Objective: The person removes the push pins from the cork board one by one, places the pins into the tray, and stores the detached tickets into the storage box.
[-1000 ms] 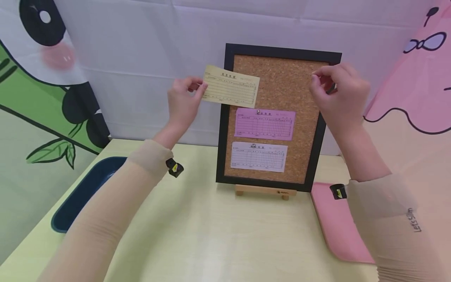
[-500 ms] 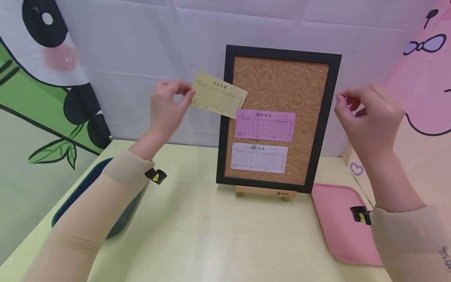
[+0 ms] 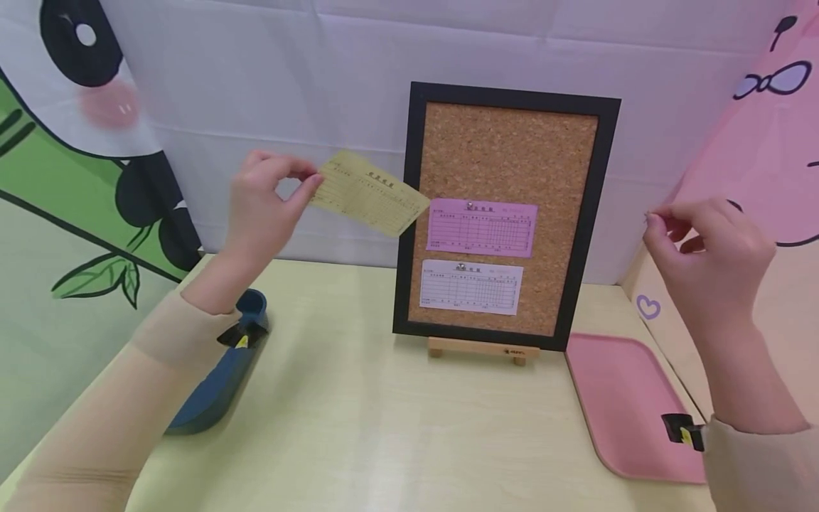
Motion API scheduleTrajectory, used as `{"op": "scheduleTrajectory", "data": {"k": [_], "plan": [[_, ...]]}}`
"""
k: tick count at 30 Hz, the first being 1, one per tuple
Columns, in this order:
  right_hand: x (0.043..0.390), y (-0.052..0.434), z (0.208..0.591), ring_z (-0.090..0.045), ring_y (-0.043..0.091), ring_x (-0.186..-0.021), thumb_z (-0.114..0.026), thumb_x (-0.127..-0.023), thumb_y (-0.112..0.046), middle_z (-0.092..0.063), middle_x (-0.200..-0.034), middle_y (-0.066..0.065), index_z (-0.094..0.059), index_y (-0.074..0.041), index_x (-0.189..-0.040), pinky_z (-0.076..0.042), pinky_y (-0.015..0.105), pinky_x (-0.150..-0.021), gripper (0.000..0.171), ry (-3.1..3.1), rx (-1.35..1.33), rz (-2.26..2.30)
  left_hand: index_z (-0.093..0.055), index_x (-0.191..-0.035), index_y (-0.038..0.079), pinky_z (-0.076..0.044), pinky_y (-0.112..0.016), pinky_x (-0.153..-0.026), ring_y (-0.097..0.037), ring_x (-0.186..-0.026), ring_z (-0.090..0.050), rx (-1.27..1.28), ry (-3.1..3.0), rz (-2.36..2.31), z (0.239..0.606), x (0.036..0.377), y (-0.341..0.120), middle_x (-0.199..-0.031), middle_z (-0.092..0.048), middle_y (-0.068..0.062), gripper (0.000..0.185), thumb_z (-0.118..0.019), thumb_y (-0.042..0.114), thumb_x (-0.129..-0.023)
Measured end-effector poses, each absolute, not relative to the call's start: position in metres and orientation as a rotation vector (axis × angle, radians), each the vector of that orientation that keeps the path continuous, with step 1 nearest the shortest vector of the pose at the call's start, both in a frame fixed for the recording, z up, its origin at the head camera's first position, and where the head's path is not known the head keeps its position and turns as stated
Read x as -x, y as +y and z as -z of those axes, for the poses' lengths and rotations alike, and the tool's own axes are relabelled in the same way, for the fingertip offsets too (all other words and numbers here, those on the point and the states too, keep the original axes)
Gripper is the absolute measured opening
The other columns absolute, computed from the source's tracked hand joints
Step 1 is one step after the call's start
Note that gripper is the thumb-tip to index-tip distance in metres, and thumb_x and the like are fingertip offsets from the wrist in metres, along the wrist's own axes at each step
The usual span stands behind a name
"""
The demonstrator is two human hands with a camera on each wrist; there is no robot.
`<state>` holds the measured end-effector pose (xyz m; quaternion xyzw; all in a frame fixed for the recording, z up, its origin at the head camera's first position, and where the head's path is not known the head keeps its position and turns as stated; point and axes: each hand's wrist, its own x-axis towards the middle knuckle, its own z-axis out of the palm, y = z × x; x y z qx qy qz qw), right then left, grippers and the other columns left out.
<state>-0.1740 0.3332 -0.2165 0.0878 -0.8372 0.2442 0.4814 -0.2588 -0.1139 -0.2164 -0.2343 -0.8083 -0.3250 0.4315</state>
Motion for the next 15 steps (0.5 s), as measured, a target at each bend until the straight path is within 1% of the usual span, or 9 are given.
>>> {"op": "scheduleTrajectory", "data": {"k": [4,8,11,15], "plan": [[0.171,0.342,0.226,-0.039,-0.012,-0.077,-0.062,-0.087,-0.012,-0.043,-0.080,-0.031,-0.068,0.007,-0.090,-0.032,0.004,-0.069,0.021,-2.055,-0.216,-0.625,-0.071,-0.094,0.003,-0.034,-0.031,-0.077,-0.022,-0.086,-0.045,0.579,-2.044,0.802,0.216,0.251,-0.123,-0.088,-0.071,-0.008,0.017,-0.066,0.018,-0.089],[0.168,0.350,0.236,-0.040,-0.011,-0.076,-0.063,-0.086,-0.011,-0.044,-0.077,-0.030,-0.070,0.005,-0.087,-0.033,0.002,-0.068,0.018,-2.072,-0.183,-0.648,-0.071,-0.095,0.003,-0.035,-0.031,-0.078,-0.021,-0.088,-0.046,0.574,-2.073,0.824,0.217,0.244,-0.133,-0.089,-0.071,-0.008,0.018,-0.067,0.019,-0.088],[0.167,0.356,0.243,-0.040,-0.010,-0.074,-0.063,-0.086,-0.010,-0.045,-0.075,-0.030,-0.070,0.005,-0.088,-0.033,0.001,-0.067,0.017,-2.083,-0.177,-0.661,-0.071,-0.095,0.004,-0.035,-0.030,-0.078,-0.020,-0.088,-0.047,0.564,-2.097,0.838,0.218,0.241,-0.141,-0.089,-0.071,-0.008,0.017,-0.068,0.019,-0.087],[0.164,0.363,0.252,-0.040,-0.008,-0.073,-0.063,-0.086,-0.008,-0.045,-0.075,-0.027,-0.070,0.005,-0.088,-0.033,0.001,-0.066,0.015,-2.116,-0.158,-0.677,-0.072,-0.096,0.004,-0.035,-0.030,-0.076,-0.019,-0.089,-0.048,0.532,-2.133,0.832,0.218,0.235,-0.152,-0.088,-0.070,-0.009,0.018,-0.068,0.019,-0.087]]}}
